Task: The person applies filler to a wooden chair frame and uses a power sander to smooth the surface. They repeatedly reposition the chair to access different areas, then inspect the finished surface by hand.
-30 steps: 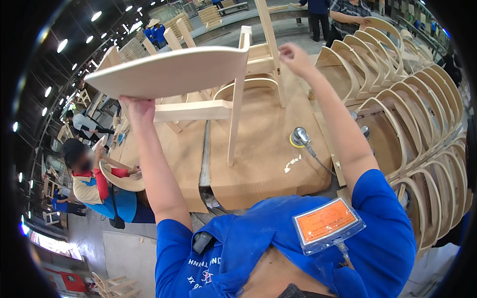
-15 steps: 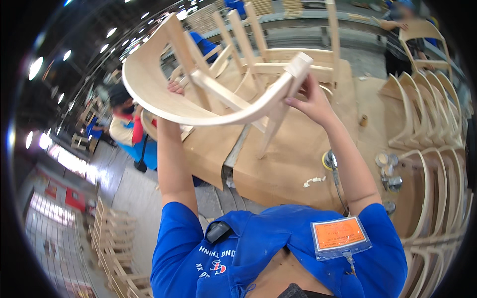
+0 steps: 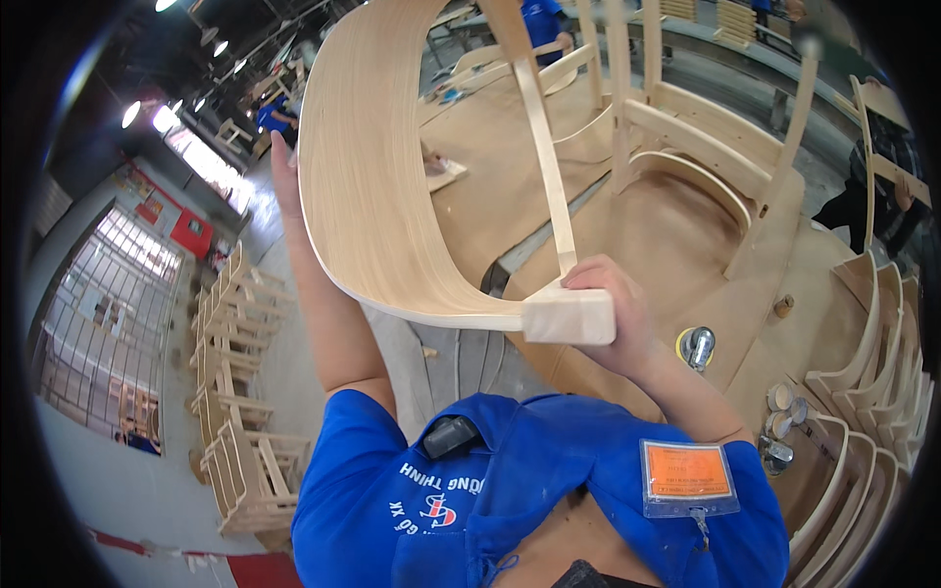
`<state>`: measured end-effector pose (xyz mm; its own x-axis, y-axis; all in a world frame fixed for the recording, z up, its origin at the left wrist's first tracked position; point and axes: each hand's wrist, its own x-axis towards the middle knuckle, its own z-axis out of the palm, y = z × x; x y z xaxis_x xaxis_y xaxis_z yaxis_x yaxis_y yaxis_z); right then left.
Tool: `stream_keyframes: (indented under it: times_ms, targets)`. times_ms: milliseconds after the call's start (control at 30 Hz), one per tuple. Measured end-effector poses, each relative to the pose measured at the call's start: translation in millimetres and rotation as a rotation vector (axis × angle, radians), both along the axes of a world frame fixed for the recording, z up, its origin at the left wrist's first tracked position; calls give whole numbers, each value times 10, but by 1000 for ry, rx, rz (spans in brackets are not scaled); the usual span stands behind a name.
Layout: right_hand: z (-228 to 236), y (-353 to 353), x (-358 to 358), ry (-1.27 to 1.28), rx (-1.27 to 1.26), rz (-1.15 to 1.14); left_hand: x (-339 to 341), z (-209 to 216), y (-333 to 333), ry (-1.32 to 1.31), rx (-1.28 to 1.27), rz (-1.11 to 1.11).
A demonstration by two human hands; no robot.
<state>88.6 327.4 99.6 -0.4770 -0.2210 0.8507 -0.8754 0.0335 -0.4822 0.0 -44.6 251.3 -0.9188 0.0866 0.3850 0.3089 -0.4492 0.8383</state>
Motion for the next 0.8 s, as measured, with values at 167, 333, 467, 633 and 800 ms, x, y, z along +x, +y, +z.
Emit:
stream_keyframes:
  times_ms: [167,333,467,633,800]
  targets:
    - [-135,-332,83,73,78,330,279,23,-372,-292,-169,374]
    - [-305,-597,157,86,232,559,445,-183,-726,-40,-379,498]
    - [-329,-693,221,163,261,575,544,-210,-758,8,-605,812]
    - [-259,-636,203,125,311,588,651,-205,-527,-42,-427,788]
    - [-133,-304,25,50,354,555,628,-148,-312,-1,-340,751]
